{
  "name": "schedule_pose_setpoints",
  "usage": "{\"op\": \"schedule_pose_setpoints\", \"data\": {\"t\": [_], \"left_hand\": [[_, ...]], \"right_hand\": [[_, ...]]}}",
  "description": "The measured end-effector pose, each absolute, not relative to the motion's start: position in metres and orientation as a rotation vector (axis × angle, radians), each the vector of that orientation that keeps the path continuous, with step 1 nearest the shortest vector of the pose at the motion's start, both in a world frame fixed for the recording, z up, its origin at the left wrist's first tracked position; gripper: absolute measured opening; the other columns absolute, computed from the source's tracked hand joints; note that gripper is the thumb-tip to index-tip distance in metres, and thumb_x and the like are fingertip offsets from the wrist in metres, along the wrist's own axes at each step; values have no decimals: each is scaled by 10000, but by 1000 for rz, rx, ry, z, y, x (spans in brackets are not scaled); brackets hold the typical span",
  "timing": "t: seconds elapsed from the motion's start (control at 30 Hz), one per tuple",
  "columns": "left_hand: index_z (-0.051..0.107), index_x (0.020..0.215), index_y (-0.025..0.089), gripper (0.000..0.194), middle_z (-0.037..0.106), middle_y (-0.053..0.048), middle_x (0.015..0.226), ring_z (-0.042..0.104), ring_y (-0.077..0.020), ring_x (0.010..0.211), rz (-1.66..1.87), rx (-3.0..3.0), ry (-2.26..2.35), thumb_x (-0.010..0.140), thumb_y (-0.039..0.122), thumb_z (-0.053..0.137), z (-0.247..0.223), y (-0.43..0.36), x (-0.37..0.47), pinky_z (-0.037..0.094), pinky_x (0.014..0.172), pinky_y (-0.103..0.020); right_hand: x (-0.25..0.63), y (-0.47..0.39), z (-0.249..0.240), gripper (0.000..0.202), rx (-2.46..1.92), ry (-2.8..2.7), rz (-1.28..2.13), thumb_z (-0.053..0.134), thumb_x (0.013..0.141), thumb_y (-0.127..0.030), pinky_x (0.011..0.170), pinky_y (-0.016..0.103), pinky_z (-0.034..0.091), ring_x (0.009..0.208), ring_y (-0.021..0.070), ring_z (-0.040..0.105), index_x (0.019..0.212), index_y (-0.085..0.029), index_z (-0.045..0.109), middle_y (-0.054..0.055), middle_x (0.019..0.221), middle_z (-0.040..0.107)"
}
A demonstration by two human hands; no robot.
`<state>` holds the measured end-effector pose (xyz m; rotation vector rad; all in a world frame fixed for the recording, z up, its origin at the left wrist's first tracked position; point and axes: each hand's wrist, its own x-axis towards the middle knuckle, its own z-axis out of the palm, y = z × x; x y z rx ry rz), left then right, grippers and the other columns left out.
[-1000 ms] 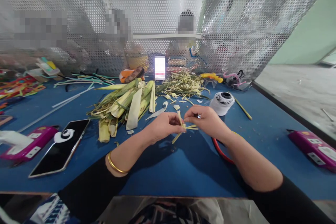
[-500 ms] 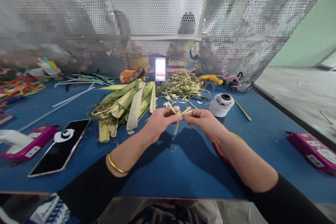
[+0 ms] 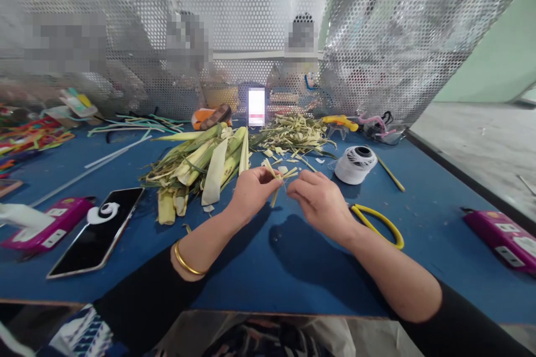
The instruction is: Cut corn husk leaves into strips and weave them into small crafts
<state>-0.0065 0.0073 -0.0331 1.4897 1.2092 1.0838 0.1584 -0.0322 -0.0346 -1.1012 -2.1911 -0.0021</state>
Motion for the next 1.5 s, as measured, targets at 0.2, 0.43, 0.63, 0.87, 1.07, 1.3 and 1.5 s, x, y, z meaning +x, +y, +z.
{"op": "schedule_pose_setpoints", "data": {"t": [0.2, 0.43, 0.63, 0.87, 1.07, 1.3, 1.5], "left_hand": [[713, 793, 150, 199, 703, -35, 754, 623, -160, 716, 1027, 1408, 1148, 634, 269, 721, -31, 5, -5, 502, 721, -292], [699, 739, 149, 242, 707, -47, 813, 609, -144, 722, 1051, 1198, 1050, 586, 316, 785, -29, 4, -4, 518, 776, -323], [702, 785, 143, 311, 698, -48, 823, 612, -158, 765, 1044, 1236, 1050, 590, 370, 788, -31, 3, -3, 505, 797, -334], [701, 796, 145, 289, 686, -22, 748, 612, -152, 728, 1070, 1279, 1093, 608, 351, 773, -32, 2, -2, 502, 769, -315], [662, 789, 156, 220, 661, -2, 693, 610, -147, 683, 1080, 1413, 1161, 616, 272, 733, -34, 2, -1, 482, 681, -275], [635, 661, 165, 87, 628, 14, 629, 574, -120, 607, 824, 1605, 1061, 616, 185, 706, -34, 0, -4, 443, 611, -244], [641, 710, 153, 168, 650, 11, 651, 598, -120, 632, 664, 1479, 886, 601, 185, 764, -25, -3, -6, 474, 672, -267]], "right_hand": [[166, -28, -26, 196, -1149, -1878, 53, 479, 892, -198, 688, 301, 407, 715, 172, 540, 770, -215, 631, 37, 754, 600], [169, -18, -32, 170, -1367, -1536, 590, 567, 798, -347, 613, 287, 391, 622, 154, 518, 752, -200, 638, -2, 644, 588], [157, -19, -43, 233, -1326, -1542, 995, 626, 725, -406, 553, 269, 357, 554, 129, 466, 637, -193, 591, -23, 570, 558], [158, -25, -41, 175, -1379, -1791, 333, 504, 870, -279, 605, 288, 361, 646, 160, 505, 730, -203, 577, 18, 717, 583], [157, -31, -35, 240, -1269, -2226, -438, 421, 925, -146, 774, 342, 342, 736, 198, 523, 801, -188, 621, 62, 776, 606], [168, -26, -23, 220, -1255, -2298, -391, 471, 901, -132, 830, 370, 320, 738, 184, 523, 781, -182, 648, 49, 789, 622], [183, -19, -17, 145, -1339, -2029, 661, 605, 792, -235, 638, 286, 358, 633, 133, 496, 659, -182, 624, -8, 666, 585]]}}
